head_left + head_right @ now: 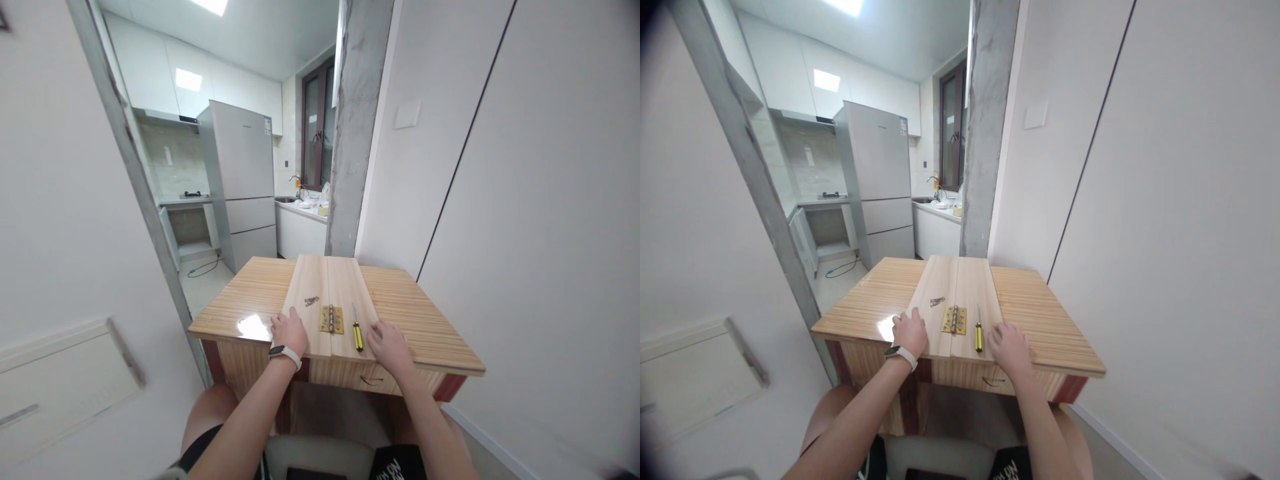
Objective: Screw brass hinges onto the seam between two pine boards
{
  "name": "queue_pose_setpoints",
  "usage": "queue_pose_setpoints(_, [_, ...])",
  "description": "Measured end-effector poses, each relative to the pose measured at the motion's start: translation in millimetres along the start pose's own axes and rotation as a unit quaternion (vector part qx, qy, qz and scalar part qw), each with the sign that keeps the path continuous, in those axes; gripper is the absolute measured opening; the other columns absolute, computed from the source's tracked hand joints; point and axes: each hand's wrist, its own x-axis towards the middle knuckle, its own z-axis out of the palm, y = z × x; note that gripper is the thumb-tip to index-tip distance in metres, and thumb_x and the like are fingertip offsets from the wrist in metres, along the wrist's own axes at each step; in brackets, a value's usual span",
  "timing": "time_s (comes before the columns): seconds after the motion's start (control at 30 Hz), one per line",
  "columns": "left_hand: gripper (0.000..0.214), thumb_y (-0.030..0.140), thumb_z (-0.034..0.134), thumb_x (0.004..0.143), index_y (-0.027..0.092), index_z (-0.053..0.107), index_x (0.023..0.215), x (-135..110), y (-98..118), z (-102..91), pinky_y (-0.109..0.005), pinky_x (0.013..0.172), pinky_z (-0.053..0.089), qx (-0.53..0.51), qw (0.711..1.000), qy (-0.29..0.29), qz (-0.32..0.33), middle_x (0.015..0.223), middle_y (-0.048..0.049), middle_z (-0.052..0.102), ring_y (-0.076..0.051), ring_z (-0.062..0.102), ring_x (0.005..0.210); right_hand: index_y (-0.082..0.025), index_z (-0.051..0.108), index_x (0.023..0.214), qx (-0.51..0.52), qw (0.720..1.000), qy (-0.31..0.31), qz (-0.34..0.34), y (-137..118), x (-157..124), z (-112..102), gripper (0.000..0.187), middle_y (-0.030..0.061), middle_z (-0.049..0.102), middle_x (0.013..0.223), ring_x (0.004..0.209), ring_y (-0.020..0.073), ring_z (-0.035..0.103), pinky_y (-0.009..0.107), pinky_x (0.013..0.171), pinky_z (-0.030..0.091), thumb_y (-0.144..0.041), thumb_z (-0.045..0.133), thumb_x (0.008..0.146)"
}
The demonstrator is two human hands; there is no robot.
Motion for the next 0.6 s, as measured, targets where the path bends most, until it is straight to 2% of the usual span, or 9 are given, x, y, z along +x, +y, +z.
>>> queue_pose_setpoints(0.2, [0.032, 0.033, 0.052, 0.096, 0.017, 0.053, 0.124, 8, -5, -4.9, -0.047, 0.093, 0.04, -0.013, 0.999, -0.034, 0.003, 0.122, -0.0213, 0.057, -0.038, 0.047, 0.12, -0.026, 0.073, 0.106, -0.002, 1.0, -0.02, 0.005, -5, 4, -15, 0.034, 0.0084, 0.068, 0.121, 0.111, 0.0247, 0.058, 0.035, 0.093, 0.039, -0.044, 0.045, 0.101])
queue_pose_setpoints(0.3, [0.03, 0.03, 0.053, 0.095, 0.016, 0.057, 0.121, 11, -1, -11.7, -0.048, 0.099, 0.038, -0.045, 0.998, -0.014, 0.05, 0.124, -0.0204, 0.058, -0.037, 0.048, 0.122, -0.022, 0.073, 0.102, -0.006, 1.0, 0.005, 0.026, -23, 5, -27, 0.044, 0.0123, 0.069, 0.114, 0.107, 0.0253, 0.061, 0.034, 0.088, 0.041, -0.053, 0.042, 0.101])
queue_pose_setpoints(0.37, [0.03, 0.026, 0.049, 0.097, 0.014, 0.059, 0.122, 13, 8, -14.0, -0.045, 0.104, 0.037, -0.096, 0.991, -0.024, 0.091, 0.122, -0.02, 0.062, -0.033, 0.053, 0.12, -0.02, 0.071, 0.097, -0.001, 0.998, -0.019, 0.061, -39, 2, -32, 0.051, 0.0139, 0.071, 0.104, 0.096, 0.0255, 0.065, 0.034, 0.08, 0.042, -0.064, 0.044, 0.097])
queue_pose_setpoints(0.43, [0.033, 0.023, 0.048, 0.097, 0.011, 0.058, 0.127, 16, 18, -13.4, -0.04, 0.103, 0.039, -0.171, 0.978, -0.074, 0.091, 0.12, -0.0206, 0.064, -0.03, 0.059, 0.115, -0.02, 0.069, 0.095, 0.004, 0.995, -0.06, 0.076, -55, -1, -32, 0.052, 0.014, 0.072, 0.099, 0.089, 0.0252, 0.067, 0.033, 0.073, 0.042, -0.068, 0.047, 0.094])
queue_pose_setpoints(0.53, [0.037, 0.019, 0.052, 0.095, 0.008, 0.056, 0.129, 21, 33, -8.7, -0.035, 0.1, 0.042, -0.285, 0.945, -0.142, 0.071, 0.122, -0.0217, 0.065, -0.028, 0.062, 0.114, -0.019, 0.068, 0.095, -0.005, 0.994, -0.084, 0.069, -69, 0, -28, 0.036, 0.0138, 0.073, 0.095, 0.087, 0.0247, 0.069, 0.032, 0.071, 0.042, -0.051, 0.051, 0.096])
queue_pose_setpoints(0.6, [0.04, 0.016, 0.056, 0.091, 0.008, 0.055, 0.13, 24, 41, -4.9, -0.035, 0.1, 0.043, -0.369, 0.912, -0.174, 0.047, 0.124, -0.0222, 0.065, -0.028, 0.062, 0.116, -0.018, 0.068, 0.096, -0.015, 0.993, -0.087, 0.073, -69, 5, -26, 0.028, 0.0149, 0.074, 0.095, 0.088, 0.025, 0.069, 0.032, 0.072, 0.043, -0.041, 0.052, 0.096])
